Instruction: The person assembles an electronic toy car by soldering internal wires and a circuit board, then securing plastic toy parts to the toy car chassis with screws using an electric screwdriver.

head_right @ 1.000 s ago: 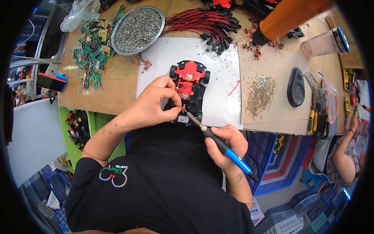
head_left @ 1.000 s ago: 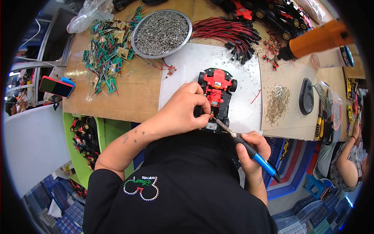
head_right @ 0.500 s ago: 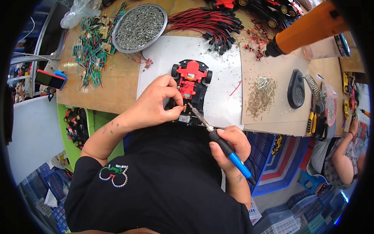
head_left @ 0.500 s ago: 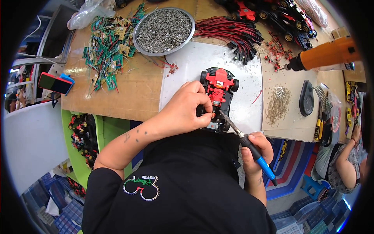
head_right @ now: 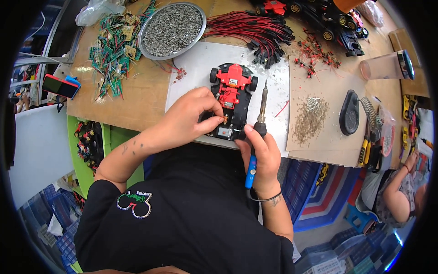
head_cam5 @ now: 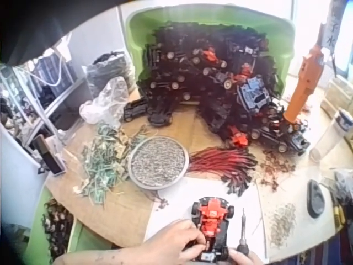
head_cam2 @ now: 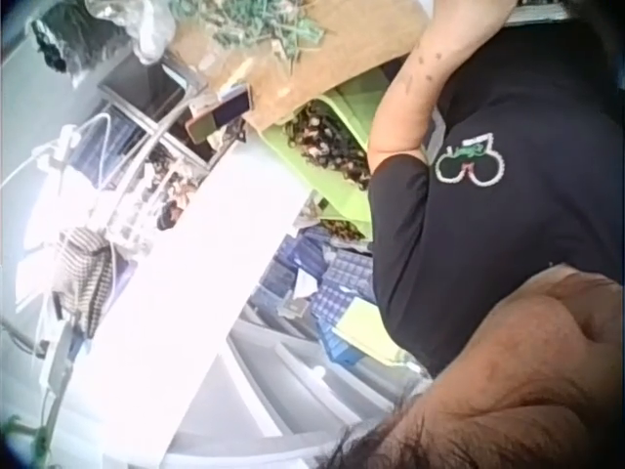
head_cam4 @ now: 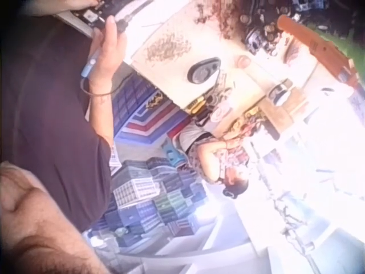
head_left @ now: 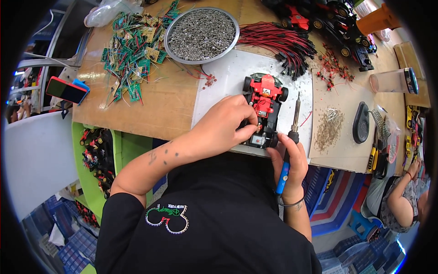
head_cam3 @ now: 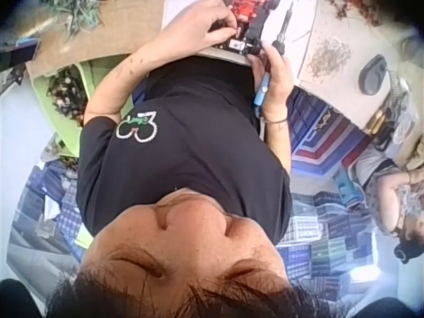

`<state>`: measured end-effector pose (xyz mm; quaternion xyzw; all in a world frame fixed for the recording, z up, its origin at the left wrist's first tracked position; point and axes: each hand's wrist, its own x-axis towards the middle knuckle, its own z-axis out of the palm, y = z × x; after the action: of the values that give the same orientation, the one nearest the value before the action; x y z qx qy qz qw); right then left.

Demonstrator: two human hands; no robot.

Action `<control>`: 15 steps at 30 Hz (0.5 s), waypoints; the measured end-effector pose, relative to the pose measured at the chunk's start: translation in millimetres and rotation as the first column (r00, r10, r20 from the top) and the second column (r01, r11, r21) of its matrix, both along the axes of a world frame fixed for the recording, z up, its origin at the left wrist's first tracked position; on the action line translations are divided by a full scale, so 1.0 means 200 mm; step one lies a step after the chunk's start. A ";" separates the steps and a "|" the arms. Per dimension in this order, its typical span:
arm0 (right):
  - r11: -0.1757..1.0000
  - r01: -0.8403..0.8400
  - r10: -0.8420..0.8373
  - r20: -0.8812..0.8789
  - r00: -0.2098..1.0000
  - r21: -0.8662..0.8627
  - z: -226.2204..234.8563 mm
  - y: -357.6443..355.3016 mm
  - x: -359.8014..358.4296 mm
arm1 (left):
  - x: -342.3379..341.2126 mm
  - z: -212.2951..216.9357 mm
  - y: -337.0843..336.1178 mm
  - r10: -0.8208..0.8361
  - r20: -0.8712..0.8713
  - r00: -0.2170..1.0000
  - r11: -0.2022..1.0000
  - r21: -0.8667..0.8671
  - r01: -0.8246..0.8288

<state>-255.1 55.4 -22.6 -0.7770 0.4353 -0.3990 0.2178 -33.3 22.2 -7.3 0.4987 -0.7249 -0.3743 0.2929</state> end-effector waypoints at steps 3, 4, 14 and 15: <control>0.999 0.009 -0.009 -0.003 1.000 0.033 -0.01 -0.02 -0.01 | -0.02 0.01 -0.03 0.035 0.002 0.999 0.999 0.002 -0.035; 0.997 0.016 -0.017 0.011 1.000 0.078 -0.02 -0.03 -0.01 | -0.02 0.02 -0.04 0.036 0.011 0.999 0.999 0.003 -0.036; 0.998 0.063 -0.063 0.003 0.998 0.024 -0.05 -0.03 0.03 | -0.01 -0.06 -0.04 0.048 0.011 0.999 0.986 -0.157 -0.046; 0.981 0.033 -0.034 0.000 0.999 0.190 -0.05 0.00 -0.02 | -0.01 -0.07 -0.03 0.053 -0.019 0.998 0.987 -0.151 -0.055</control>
<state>-260.1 55.7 -32.1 -0.7446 0.4840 -0.3607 0.2848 -34.9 15.8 -20.3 0.4918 -0.7351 -0.3139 0.3452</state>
